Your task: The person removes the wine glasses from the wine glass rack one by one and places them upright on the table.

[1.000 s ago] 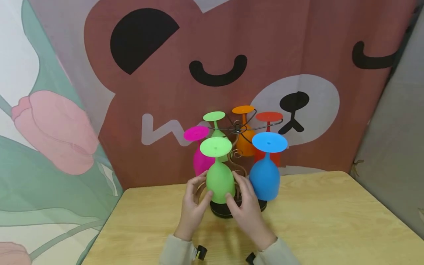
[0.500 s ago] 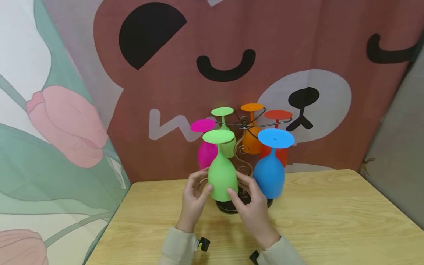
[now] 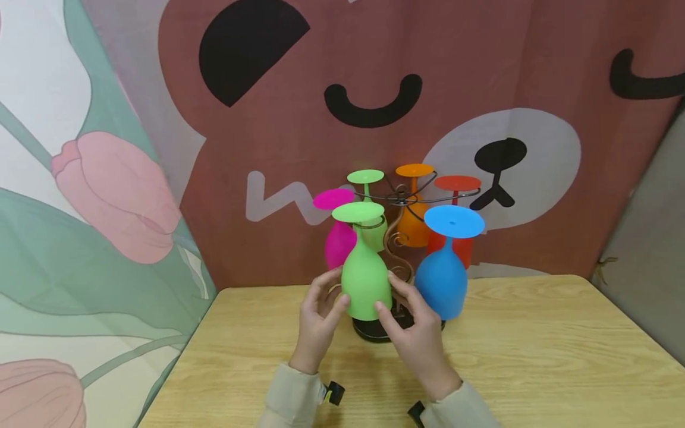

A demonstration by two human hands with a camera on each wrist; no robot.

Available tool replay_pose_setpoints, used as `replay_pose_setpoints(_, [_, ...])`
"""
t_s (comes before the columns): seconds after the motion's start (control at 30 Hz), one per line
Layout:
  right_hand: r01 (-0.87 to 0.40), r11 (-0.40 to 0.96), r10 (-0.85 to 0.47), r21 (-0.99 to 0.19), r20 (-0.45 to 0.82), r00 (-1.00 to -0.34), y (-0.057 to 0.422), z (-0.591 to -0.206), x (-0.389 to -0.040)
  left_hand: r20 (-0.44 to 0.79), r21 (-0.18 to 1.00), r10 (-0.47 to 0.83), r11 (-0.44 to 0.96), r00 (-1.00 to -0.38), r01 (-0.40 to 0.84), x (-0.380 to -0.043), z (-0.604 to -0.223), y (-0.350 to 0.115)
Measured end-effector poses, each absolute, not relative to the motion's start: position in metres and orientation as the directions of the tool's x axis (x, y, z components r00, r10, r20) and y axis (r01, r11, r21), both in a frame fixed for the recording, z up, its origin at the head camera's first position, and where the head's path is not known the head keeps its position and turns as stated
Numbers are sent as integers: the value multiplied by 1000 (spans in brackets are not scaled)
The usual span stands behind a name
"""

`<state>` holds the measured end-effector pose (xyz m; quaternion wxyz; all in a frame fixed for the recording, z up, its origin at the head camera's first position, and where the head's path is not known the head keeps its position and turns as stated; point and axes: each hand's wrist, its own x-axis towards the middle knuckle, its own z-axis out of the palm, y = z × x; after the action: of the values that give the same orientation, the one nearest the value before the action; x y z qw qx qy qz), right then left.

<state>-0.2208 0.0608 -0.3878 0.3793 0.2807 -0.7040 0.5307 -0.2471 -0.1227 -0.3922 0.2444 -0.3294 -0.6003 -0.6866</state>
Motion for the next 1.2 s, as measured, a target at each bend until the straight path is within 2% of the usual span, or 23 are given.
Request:
replay_pose_setpoints(0.2, [-788,303,29,-535,832,-554,61,-386,-221,749,659,31,-140,-661,739,-245,-387,-116])
replay_pose_setpoints(0.57, [-804,335,38,-491,860,-509,61,-386,-222,729,681,5,-103,-684,725,-244,-389,-109])
replay_pose_setpoints(1.2, [-762,289,82,-580,808,-584,58,-390,-220,710,702,17,49,-704,710,-233,-384,-105])
